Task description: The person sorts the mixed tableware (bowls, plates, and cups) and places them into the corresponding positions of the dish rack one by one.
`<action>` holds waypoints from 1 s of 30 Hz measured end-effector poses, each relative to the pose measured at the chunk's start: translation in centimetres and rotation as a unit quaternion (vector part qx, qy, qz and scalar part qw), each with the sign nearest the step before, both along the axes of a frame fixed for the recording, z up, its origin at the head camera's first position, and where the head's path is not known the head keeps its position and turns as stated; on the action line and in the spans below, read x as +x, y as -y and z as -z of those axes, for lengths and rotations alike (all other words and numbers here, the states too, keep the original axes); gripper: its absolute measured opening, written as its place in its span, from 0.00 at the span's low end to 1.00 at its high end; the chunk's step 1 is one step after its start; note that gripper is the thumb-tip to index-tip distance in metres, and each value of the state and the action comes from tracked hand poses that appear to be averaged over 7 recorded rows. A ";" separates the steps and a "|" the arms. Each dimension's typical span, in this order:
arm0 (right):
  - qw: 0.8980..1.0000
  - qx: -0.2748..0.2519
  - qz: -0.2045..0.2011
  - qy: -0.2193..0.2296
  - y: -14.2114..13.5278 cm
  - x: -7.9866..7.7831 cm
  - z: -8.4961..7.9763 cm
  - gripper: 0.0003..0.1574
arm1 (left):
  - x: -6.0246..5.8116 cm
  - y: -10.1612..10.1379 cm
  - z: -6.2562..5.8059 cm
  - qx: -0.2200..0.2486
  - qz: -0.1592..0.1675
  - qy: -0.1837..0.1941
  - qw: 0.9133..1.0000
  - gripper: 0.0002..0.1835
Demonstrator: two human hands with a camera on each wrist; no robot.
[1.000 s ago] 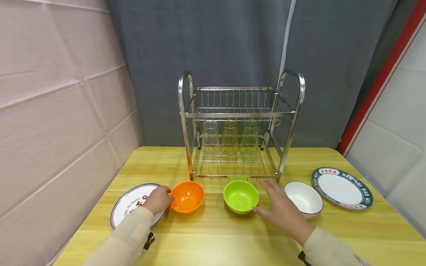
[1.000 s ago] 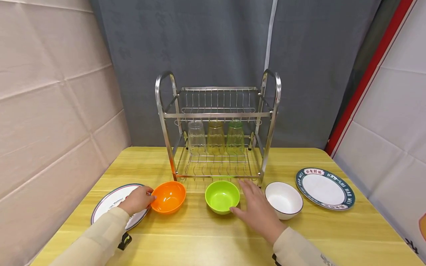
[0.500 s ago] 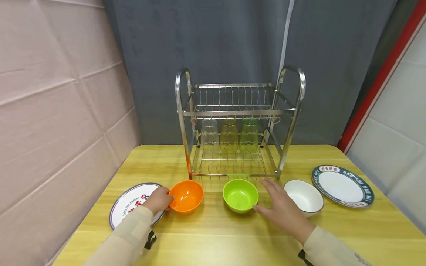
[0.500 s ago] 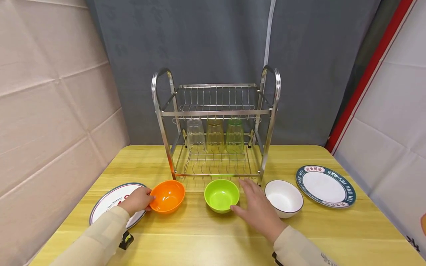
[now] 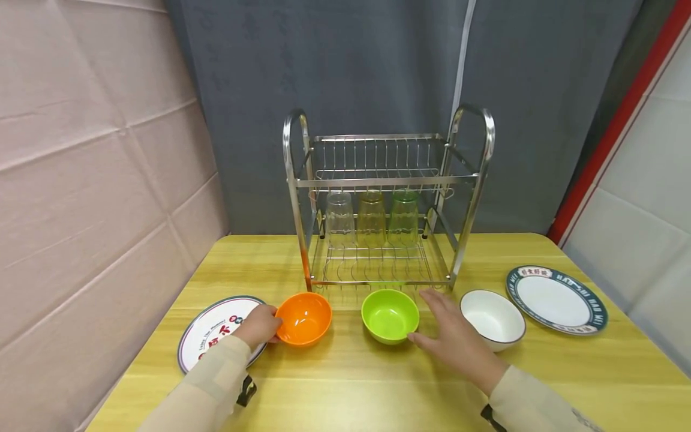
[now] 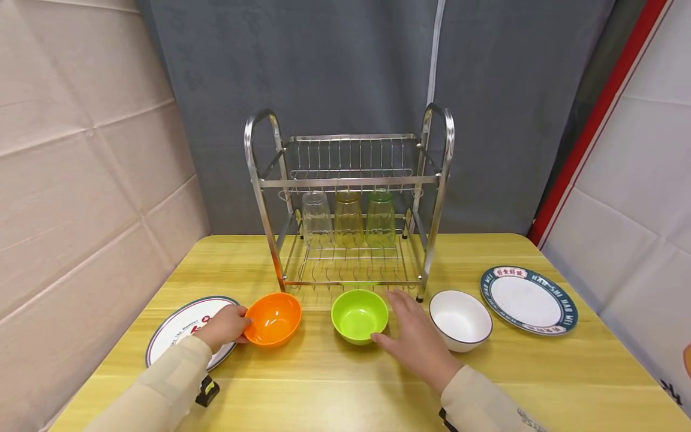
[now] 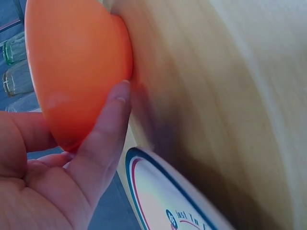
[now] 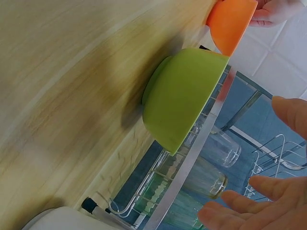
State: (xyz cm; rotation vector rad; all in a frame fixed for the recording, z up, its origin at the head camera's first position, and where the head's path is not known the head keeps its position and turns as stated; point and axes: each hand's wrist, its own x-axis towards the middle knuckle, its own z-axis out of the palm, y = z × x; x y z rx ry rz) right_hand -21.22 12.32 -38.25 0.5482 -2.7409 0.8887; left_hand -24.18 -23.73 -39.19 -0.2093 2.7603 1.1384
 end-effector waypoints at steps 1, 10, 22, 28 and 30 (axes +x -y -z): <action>1.000 0.000 0.001 0.003 0.1 0.0 0.0 0.50 | 0.1 -0.1 0.0 0.004 -0.001 -0.001 1.000 0.09; 1.000 0.009 -0.001 0.013 0.8 0.0 0.0 0.50 | 0.4 -0.3 0.0 0.028 -0.014 -0.007 0.999 0.10; 1.000 -0.003 -0.023 0.010 2.0 0.4 -0.3 0.46 | 1.0 -0.9 -0.3 0.053 -0.016 -0.024 0.998 0.11; 0.999 -0.006 -0.039 0.000 2.8 0.6 -0.7 0.42 | 1.5 -1.8 -1.0 0.071 -0.011 -0.039 0.997 0.11; 0.999 -0.009 -0.045 -0.007 3.1 0.7 -0.7 0.41 | 1.8 -2.0 -1.1 0.076 -0.013 -0.044 0.996 0.11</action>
